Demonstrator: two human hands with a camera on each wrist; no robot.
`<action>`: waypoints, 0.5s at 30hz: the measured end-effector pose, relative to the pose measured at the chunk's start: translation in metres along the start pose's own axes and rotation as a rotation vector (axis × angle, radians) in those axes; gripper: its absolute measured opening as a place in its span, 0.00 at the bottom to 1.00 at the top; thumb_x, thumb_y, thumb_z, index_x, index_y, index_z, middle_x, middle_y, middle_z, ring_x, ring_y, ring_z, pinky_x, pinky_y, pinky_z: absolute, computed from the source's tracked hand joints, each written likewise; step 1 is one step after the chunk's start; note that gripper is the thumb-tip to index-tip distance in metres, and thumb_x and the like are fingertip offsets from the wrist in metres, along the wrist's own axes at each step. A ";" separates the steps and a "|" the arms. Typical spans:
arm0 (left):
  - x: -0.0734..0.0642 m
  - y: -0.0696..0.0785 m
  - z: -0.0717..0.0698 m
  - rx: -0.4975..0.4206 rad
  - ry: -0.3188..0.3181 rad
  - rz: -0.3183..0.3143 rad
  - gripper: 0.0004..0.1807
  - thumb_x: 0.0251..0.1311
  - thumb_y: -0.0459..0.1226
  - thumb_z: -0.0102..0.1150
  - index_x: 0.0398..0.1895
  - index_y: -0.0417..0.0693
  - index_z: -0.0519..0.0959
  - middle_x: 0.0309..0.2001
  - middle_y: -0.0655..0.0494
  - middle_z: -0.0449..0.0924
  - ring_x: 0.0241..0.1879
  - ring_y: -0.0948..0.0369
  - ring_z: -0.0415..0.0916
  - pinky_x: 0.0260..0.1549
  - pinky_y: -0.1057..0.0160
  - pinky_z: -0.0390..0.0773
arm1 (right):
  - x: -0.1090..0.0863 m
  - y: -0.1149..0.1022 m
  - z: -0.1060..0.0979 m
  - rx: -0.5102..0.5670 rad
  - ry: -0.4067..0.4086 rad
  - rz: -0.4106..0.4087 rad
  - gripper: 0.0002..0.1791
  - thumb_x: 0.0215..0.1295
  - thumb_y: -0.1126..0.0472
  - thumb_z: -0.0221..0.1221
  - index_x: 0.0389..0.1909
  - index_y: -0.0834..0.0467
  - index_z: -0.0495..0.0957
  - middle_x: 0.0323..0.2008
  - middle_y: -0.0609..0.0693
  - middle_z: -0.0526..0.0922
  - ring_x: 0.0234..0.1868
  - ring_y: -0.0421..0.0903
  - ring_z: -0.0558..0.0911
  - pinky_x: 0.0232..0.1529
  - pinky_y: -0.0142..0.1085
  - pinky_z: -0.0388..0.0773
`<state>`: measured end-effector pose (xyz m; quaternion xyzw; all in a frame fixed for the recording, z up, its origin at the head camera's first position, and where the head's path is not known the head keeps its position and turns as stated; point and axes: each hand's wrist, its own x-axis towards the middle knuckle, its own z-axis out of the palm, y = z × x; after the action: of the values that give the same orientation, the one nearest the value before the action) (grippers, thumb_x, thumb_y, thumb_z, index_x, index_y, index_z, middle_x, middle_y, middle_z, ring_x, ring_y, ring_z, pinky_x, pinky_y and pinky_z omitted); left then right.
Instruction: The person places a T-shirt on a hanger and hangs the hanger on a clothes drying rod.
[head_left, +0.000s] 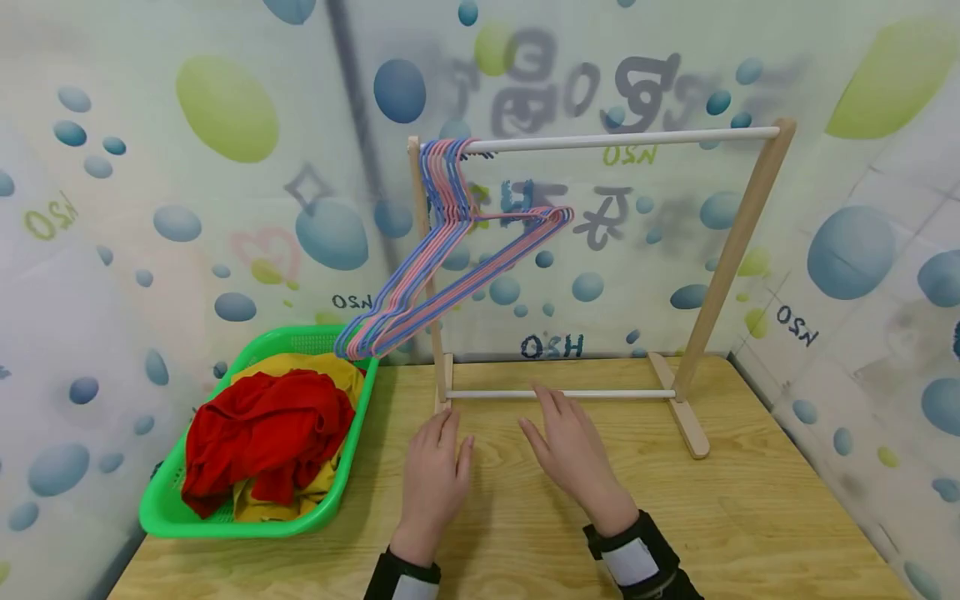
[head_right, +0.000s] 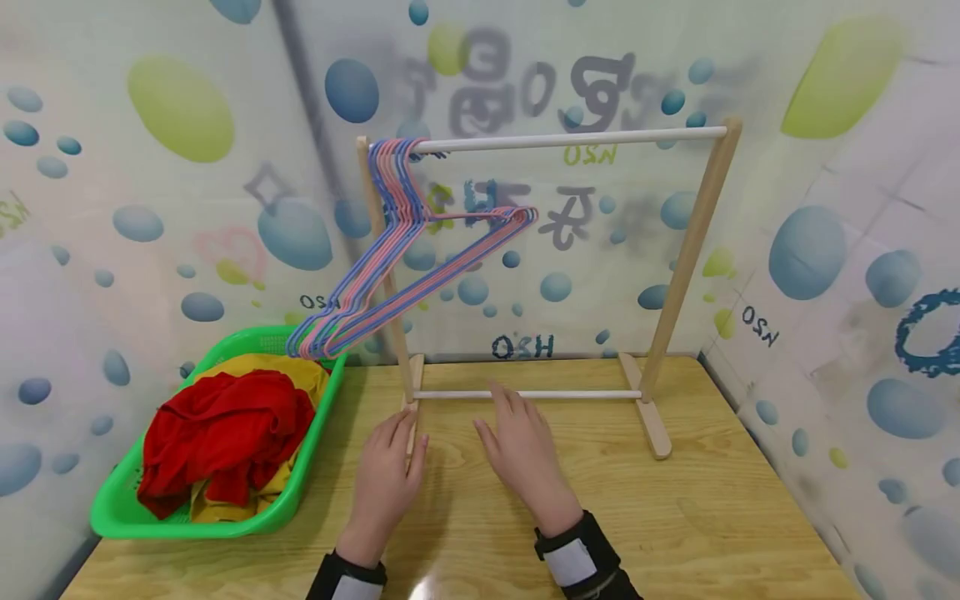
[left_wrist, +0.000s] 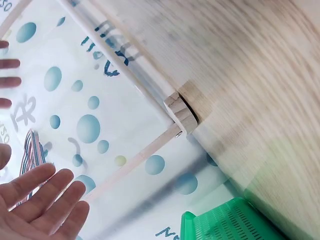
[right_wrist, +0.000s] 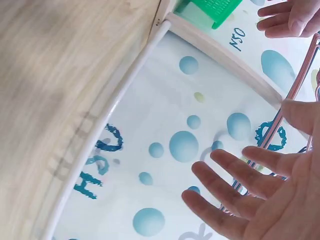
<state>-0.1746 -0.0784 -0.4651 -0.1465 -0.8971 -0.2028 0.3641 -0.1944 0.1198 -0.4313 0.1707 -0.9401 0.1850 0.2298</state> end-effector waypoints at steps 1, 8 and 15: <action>0.001 0.000 -0.001 -0.001 0.012 -0.003 0.21 0.59 0.41 0.58 0.51 0.34 0.77 0.50 0.41 0.78 0.49 0.47 0.76 0.47 0.49 0.73 | 0.004 -0.001 0.000 0.002 0.016 -0.012 0.31 0.66 0.49 0.54 0.63 0.63 0.66 0.52 0.64 0.77 0.52 0.60 0.78 0.50 0.51 0.73; -0.002 -0.002 -0.004 0.033 0.013 -0.058 0.12 0.59 0.36 0.57 0.44 0.40 0.81 0.38 0.49 0.79 0.40 0.53 0.77 0.40 0.53 0.75 | 0.040 -0.013 -0.003 0.002 0.155 -0.104 0.24 0.66 0.52 0.54 0.58 0.61 0.72 0.44 0.60 0.82 0.42 0.56 0.82 0.40 0.46 0.78; -0.008 -0.006 -0.005 0.039 0.016 -0.086 0.08 0.59 0.36 0.57 0.37 0.41 0.81 0.34 0.51 0.78 0.35 0.54 0.76 0.35 0.55 0.74 | 0.078 -0.026 -0.010 0.064 0.280 -0.139 0.15 0.67 0.55 0.53 0.47 0.58 0.80 0.31 0.51 0.84 0.30 0.47 0.82 0.24 0.36 0.76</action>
<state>-0.1689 -0.0866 -0.4690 -0.0988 -0.9034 -0.2018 0.3651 -0.2454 0.0829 -0.3776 0.2154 -0.8784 0.2205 0.3652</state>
